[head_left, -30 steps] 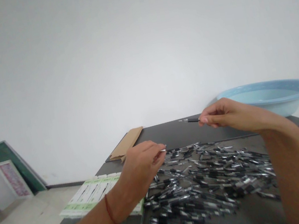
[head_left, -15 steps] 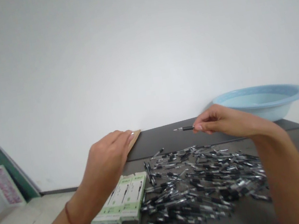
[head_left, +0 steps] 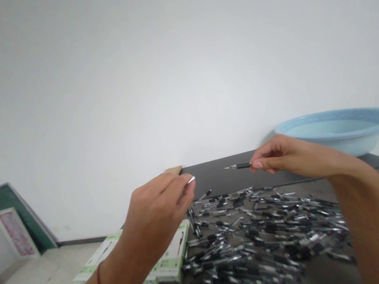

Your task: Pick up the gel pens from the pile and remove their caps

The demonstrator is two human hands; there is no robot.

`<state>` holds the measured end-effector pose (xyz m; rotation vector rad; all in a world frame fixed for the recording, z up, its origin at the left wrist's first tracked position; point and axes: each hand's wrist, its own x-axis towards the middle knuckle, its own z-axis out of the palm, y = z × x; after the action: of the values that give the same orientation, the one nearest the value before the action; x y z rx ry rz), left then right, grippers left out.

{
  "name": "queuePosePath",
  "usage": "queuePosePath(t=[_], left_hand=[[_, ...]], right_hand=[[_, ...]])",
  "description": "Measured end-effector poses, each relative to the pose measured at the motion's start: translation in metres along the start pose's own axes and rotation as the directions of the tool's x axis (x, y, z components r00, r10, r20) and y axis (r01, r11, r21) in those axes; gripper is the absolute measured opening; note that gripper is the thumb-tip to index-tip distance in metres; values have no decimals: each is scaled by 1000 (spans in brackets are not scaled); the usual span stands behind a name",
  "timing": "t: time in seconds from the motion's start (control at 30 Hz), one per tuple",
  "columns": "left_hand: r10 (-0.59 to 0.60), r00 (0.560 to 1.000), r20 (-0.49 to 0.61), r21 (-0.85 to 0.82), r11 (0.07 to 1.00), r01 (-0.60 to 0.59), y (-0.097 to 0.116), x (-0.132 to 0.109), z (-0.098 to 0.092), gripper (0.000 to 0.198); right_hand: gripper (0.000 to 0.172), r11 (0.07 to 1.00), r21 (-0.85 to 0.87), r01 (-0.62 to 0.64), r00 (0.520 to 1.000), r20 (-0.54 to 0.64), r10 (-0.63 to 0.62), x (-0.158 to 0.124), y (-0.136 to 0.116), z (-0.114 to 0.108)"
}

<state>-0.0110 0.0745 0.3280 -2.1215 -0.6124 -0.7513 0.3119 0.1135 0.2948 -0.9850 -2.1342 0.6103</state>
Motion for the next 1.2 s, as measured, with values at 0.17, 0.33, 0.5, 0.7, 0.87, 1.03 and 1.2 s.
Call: queuePosePath(t=[0.17,0.33,0.5,0.7,0.87,1.03,1.2], left_hand=[[9,1000,1,-10,1000,-9,0,-1,0,9],[2,1000,16,-9,1000,-2,0,-2,0,12],[25,999,35,18,1000,-25,0,-4,-1,10],[22,999,26,4,1000,-23,0,-7,-1,7],[5,999,34,-18,1000,-5,0,-10,3,8],[-14,999,41,-42,999,15,-1,-11,1,8],[-61,988,139,-150,985,82,-1,-20,28,13]], right_hand=[[40,1000,1,3,1000,0,-3,0,0,1],[40,1000,4,-7,1000,1,7,0,0,1],[41,1000,13,-15,1000,3,15,1,-1,1],[41,999,4,-36,999,18,36,1,-6,1],[40,999,11,-45,999,17,45,1,-8,1],[39,998,19,-55,998,23,54,0,-9,1],[36,999,11,-40,999,-12,40,-3,-2,-4]])
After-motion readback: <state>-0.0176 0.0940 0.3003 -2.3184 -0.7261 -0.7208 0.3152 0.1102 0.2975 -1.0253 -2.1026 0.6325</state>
